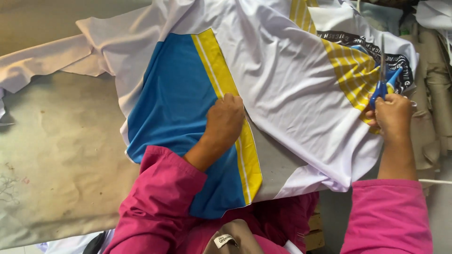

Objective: The person uses blue-handled scissors to cut a piece of white fabric with blue and yellow stripes. They smooth the fabric on a table, cut along the yellow stripe, and then continue cutting along the edge of the blue section.

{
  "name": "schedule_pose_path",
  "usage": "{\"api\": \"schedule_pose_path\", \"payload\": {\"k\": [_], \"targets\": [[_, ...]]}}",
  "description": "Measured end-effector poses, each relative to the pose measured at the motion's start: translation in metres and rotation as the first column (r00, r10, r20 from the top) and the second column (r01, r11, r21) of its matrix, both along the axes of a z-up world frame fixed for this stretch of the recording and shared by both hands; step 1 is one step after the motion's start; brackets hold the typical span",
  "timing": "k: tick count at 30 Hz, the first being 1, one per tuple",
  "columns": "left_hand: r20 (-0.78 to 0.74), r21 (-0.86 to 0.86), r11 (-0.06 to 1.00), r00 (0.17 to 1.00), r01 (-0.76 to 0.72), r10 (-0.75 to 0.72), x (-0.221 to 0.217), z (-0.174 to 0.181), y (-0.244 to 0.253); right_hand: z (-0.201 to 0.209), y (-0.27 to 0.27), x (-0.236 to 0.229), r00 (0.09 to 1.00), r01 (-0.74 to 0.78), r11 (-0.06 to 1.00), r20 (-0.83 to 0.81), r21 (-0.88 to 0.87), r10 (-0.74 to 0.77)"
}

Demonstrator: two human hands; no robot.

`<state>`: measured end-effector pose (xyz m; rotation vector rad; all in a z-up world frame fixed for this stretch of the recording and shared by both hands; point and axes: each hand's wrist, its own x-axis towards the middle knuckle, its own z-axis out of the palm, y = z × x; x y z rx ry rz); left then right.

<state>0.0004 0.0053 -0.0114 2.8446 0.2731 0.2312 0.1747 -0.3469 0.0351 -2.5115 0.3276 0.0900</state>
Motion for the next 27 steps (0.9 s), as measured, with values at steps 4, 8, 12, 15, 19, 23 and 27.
{"api": "schedule_pose_path", "payload": {"k": [4, 8, 12, 15, 19, 23, 27], "targets": [[0.047, 0.017, 0.992, 0.991, 0.127, -0.128, -0.006, -0.005, 0.000, -0.010, -0.006, 0.005, 0.998, -0.059, 0.989, 0.017, -0.137, 0.062], [-0.112, -0.299, 0.897, 0.922, 0.326, -0.372, -0.057, 0.011, -0.020, -0.016, -0.012, 0.002, 0.881, -0.132, 0.799, 0.301, -0.587, 0.366], [-0.074, -0.634, 0.497, 0.593, 0.592, -0.801, -0.113, 0.053, -0.039, -0.009, 0.063, -0.004, 0.520, -0.322, 0.718, 0.519, -0.618, 0.679], [-0.104, -0.824, 0.348, 0.484, 0.447, -0.869, -0.126, 0.090, -0.018, -0.012, 0.143, -0.001, 0.407, -0.624, 0.665, 0.556, -0.410, 0.725], [0.157, -0.638, 0.768, 0.985, 0.052, 0.064, -0.108, 0.057, 0.052, 0.001, 0.226, 0.014, 0.738, -0.647, 0.762, 0.230, -0.023, 0.634], [-0.051, -0.519, 0.735, 0.874, -0.436, 0.483, -0.040, 0.039, 0.146, -0.052, 0.229, 0.054, 0.767, -0.559, 0.789, 0.202, -0.255, 0.609], [-0.207, -0.224, 0.885, 0.907, -0.408, 0.366, 0.031, 0.002, 0.185, -0.051, 0.195, 0.071, 0.881, -0.449, 0.886, 0.228, 0.120, 0.415]]}}
